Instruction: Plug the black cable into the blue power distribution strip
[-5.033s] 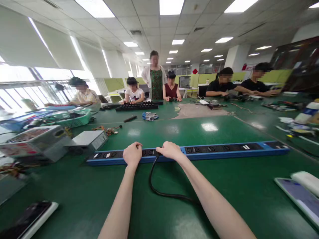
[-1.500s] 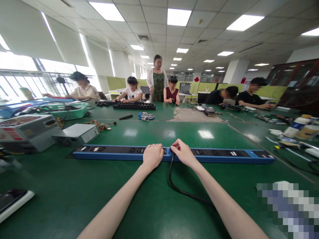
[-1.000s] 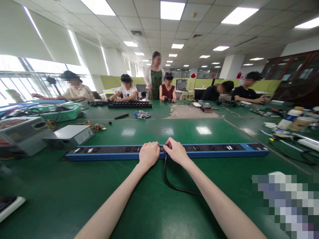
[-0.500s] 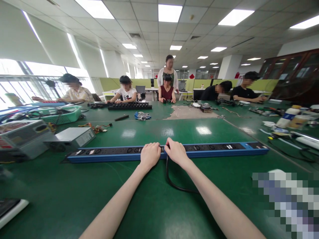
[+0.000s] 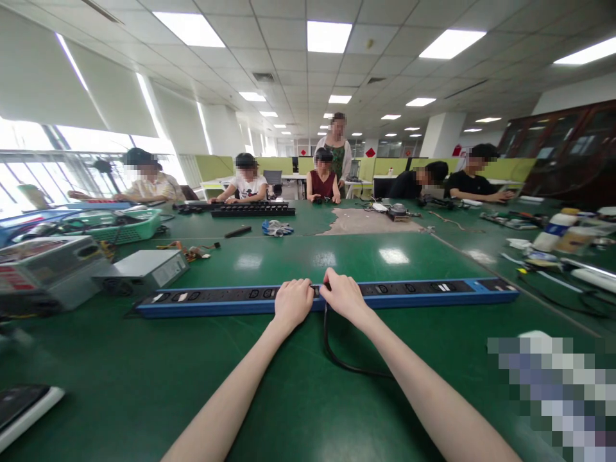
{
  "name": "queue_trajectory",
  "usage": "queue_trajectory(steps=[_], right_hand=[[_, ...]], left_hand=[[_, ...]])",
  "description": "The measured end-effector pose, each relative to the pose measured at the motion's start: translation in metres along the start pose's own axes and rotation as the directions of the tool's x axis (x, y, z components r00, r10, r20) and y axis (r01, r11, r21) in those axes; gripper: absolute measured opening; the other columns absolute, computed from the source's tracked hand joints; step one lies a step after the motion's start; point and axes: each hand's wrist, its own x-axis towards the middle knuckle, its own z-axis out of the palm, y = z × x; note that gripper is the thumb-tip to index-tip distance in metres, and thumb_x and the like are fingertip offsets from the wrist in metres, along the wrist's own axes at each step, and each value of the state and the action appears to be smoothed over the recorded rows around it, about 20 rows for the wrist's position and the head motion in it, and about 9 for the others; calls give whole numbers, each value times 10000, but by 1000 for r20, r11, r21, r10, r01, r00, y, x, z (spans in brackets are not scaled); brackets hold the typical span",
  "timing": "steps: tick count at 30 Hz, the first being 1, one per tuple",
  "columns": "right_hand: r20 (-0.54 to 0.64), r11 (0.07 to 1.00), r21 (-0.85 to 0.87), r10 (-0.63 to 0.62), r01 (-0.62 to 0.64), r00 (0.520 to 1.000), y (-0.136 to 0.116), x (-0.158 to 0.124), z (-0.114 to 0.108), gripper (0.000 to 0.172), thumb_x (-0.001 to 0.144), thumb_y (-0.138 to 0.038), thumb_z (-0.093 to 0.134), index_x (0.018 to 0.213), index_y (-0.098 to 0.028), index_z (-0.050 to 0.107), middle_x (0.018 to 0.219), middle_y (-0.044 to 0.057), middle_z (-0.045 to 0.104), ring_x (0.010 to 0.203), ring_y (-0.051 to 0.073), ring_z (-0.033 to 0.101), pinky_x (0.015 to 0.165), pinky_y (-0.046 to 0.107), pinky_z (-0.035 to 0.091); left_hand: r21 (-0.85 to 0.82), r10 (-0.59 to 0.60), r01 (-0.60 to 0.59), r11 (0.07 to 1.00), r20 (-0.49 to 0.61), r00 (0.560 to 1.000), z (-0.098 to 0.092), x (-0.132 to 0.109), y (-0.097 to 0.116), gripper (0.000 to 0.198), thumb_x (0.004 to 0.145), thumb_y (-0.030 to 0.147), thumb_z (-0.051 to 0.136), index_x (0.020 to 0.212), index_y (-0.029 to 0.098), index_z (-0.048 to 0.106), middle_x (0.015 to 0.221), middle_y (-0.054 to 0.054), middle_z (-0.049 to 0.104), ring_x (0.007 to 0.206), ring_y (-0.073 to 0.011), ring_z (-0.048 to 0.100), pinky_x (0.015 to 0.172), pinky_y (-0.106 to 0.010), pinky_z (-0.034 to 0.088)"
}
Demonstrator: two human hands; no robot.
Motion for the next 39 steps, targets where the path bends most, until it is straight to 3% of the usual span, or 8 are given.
queue_trajectory(steps=[3, 6, 10, 14, 17, 29, 33, 39], right_hand=[[-137, 987, 150, -33, 54, 990, -1, -2, -31, 146, 963, -354, 513, 1047, -245, 561, 848, 18, 703, 760, 190, 641, 665, 273, 336], [-246, 927, 345, -62, 147, 967, 16, -5, -72, 241, 987, -464, 480, 1069, -252, 561, 807, -3, 678, 707, 168, 611, 651, 265, 372], [-170, 839, 540, 32, 66, 985, 73, -11, -97, 322, 945, -543, 524, 1039, -235, 538, 768, -3, 676, 630, 155, 577, 606, 266, 397], [-37, 873, 479, 121, -89, 992, 132, -18, -80, 266, 903, -479, 567, 996, -231, 534, 697, -26, 644, 583, 148, 539, 576, 259, 369], [35, 916, 387, 104, -110, 994, 153, -20, -62, 208, 889, -421, 564, 967, -229, 541, 659, -35, 613, 599, 154, 539, 601, 265, 366], [144, 995, 95, 12, -26, 990, 135, -3, -43, 140, 909, -353, 546, 968, -235, 497, 738, -18, 625, 651, 151, 539, 629, 245, 309], [173, 994, 105, -8, -10, 985, 136, -5, -44, 145, 940, -365, 515, 986, -235, 472, 749, -13, 620, 670, 158, 551, 648, 250, 323], [232, 964, 264, -23, -40, 972, 148, -7, -52, 138, 929, -350, 519, 974, -230, 468, 764, -18, 627, 705, 162, 571, 661, 250, 360]], left_hand=[[0, 6, -6, 1000, 1, 1000, -1, 0, 0, 279, 1010, 268, 392, 945, 224, 659, 956, -68, 728, 934, -232, 645, 880, -361, 410], [-7, -2, 2, 1000, 11, 1000, -1, 0, 0, 289, 1013, 274, 391, 989, 230, 676, 958, -68, 730, 935, -231, 646, 881, -357, 412], [-15, -9, 9, 1000, 13, 1000, -1, 0, 0, 303, 1017, 279, 390, 1014, 235, 690, 970, -66, 735, 949, -230, 648, 907, -358, 415], [-16, -10, 11, 1000, 14, 1000, -1, 0, 2, 304, 1017, 279, 394, 1001, 233, 695, 969, -66, 739, 949, -226, 651, 913, -357, 418], [-17, -10, 10, 1000, 8, 1000, -1, 0, 3, 305, 1015, 273, 394, 1017, 235, 697, 972, -67, 742, 957, -224, 655, 924, -355, 420], [-3, -3, 3, 1000, 4, 1000, 3, 4, 6, 314, 1012, 263, 389, 1046, 244, 700, 972, -64, 741, 960, -228, 659, 931, -360, 432], [-3, 0, 0, 1000, 2, 1000, 7, 5, 5, 316, 1011, 264, 385, 1053, 245, 697, 981, -62, 741, 959, -228, 659, 927, -361, 434], [-7, 0, 0, 1000, -4, 1000, 8, 4, 5, 312, 1009, 258, 383, 1047, 248, 693, 989, -59, 741, 959, -231, 659, 920, -362, 432]])
